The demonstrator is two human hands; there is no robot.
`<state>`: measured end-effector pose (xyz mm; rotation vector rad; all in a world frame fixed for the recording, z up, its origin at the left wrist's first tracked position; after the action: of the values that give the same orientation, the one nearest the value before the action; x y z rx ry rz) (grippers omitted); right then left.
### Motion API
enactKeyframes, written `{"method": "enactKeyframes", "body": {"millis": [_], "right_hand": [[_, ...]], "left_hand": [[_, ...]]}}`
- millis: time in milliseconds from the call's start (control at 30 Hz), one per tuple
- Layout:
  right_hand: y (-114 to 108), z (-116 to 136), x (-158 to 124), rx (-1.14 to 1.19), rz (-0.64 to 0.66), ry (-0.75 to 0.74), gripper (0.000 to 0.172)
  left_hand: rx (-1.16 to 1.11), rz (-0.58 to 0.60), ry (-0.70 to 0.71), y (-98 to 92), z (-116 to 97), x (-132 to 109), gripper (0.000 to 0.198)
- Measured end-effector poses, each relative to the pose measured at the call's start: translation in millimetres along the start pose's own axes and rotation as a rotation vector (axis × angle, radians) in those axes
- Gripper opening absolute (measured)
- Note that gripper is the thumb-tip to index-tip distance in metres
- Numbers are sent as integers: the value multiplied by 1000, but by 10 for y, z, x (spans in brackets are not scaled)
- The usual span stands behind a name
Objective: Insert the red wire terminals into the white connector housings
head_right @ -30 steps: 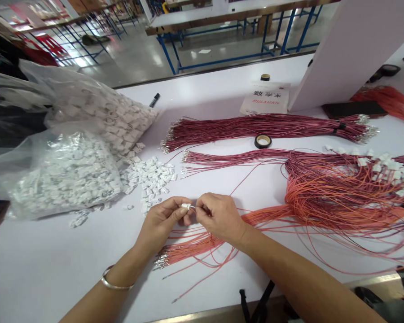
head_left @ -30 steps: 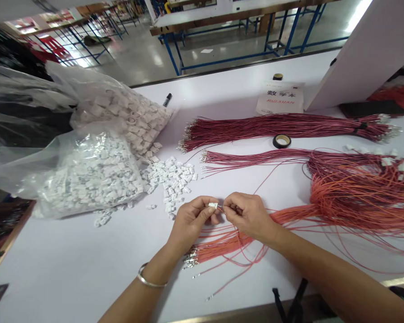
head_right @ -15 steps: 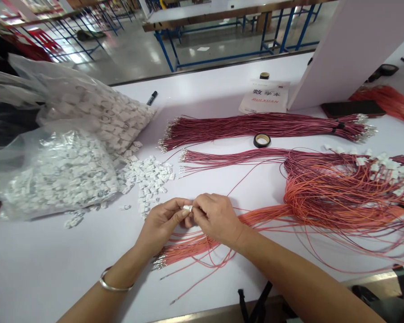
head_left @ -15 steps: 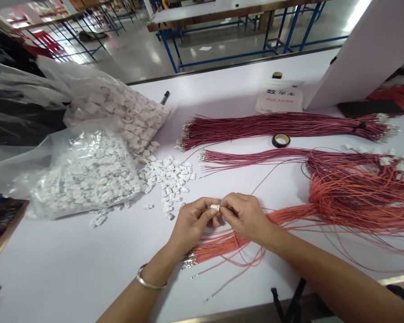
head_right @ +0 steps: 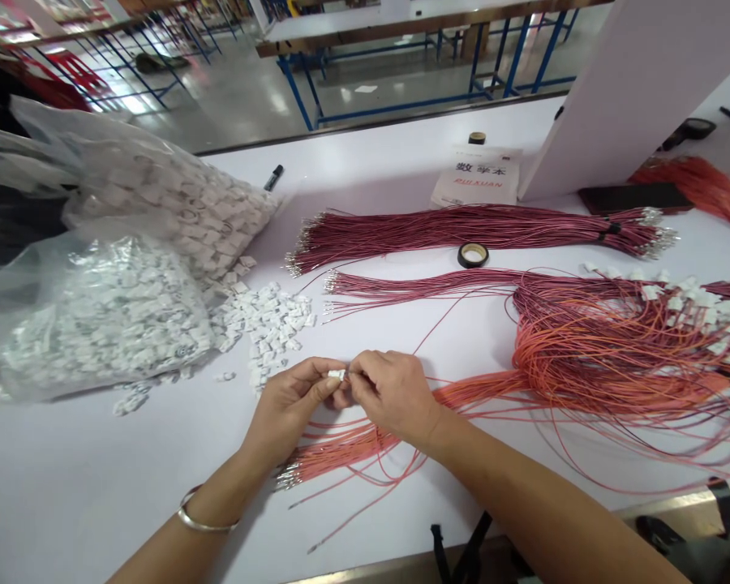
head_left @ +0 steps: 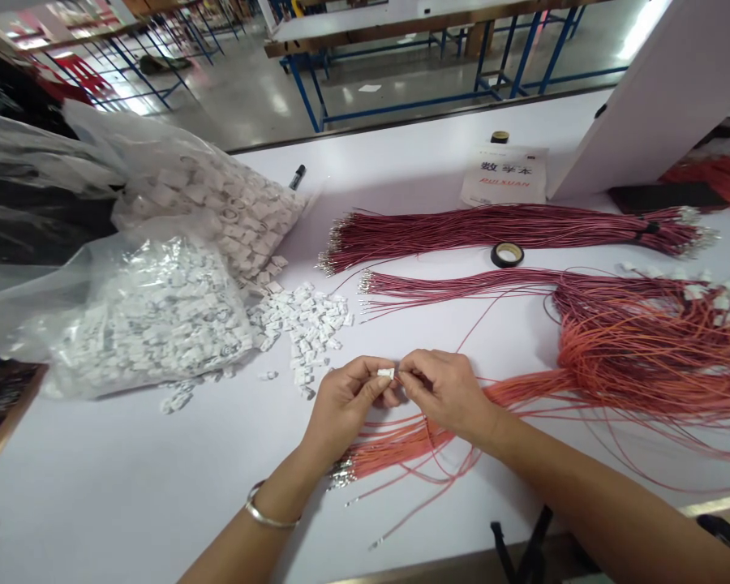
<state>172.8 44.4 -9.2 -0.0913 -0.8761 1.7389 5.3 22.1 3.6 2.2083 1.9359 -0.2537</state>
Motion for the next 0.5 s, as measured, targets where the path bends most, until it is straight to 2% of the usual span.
{"method": "enactKeyframes", "body": {"millis": [267,500], "right_hand": [[-11,31,6,11,11,-62,14],[-12,-2,7,102,14,-14,13]], "left_hand": [[-2,28,0,6,20,1,24],[-21,28,5,-8,21,7,23]]}}
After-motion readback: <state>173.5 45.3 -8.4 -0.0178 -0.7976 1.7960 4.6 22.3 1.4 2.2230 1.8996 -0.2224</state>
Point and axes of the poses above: each hand's wrist, its own x-axis towards the middle knuckle, its own y-axis out of the palm, z = x × y, the point moved 2 cm from there along x, towards the middle knuckle, and after that the axes turned 3 degrees about -x, right-handed, at the moved point
